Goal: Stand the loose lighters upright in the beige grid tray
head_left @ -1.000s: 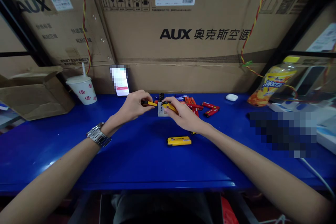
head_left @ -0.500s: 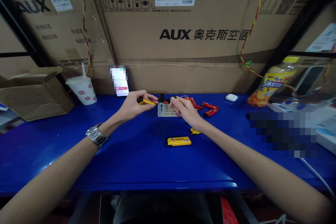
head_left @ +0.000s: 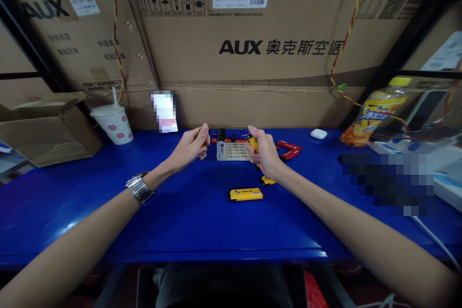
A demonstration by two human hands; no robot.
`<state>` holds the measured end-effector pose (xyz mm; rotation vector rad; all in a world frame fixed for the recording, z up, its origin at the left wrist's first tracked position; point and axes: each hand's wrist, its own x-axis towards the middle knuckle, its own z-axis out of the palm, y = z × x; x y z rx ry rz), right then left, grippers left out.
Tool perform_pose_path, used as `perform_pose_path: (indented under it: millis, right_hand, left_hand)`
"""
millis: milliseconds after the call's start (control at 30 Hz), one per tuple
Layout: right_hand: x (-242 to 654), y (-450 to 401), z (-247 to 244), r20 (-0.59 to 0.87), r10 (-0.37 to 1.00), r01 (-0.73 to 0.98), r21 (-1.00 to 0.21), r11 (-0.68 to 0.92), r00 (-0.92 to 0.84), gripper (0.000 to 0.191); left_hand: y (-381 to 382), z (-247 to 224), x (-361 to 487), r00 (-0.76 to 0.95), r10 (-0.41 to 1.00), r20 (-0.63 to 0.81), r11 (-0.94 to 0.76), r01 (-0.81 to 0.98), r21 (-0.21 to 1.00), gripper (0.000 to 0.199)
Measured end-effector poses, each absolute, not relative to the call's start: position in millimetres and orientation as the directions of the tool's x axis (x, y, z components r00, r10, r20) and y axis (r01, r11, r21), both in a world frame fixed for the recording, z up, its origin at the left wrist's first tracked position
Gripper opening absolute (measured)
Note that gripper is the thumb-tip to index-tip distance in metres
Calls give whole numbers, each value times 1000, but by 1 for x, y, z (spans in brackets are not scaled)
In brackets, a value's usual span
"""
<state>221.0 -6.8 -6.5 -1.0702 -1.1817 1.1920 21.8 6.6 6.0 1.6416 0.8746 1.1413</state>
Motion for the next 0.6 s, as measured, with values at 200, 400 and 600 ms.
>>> perform_pose_path:
  millis: [200,400,600]
  right_hand:
    - [218,-10,-3,6,998,-191,-982,17,61,43]
    - [213,-16,4,-53,995,-283,-959,-27,83,34]
    - [212,-16,3,-58,997,-309,-950,-37,59,32]
  left_hand:
    - [2,11,20,143,959,245,-266,154,952,56]
    - [5,4,19,109,946,304,-323,265,909,40]
    - [8,0,19,93,935,343,-350,405,845,31]
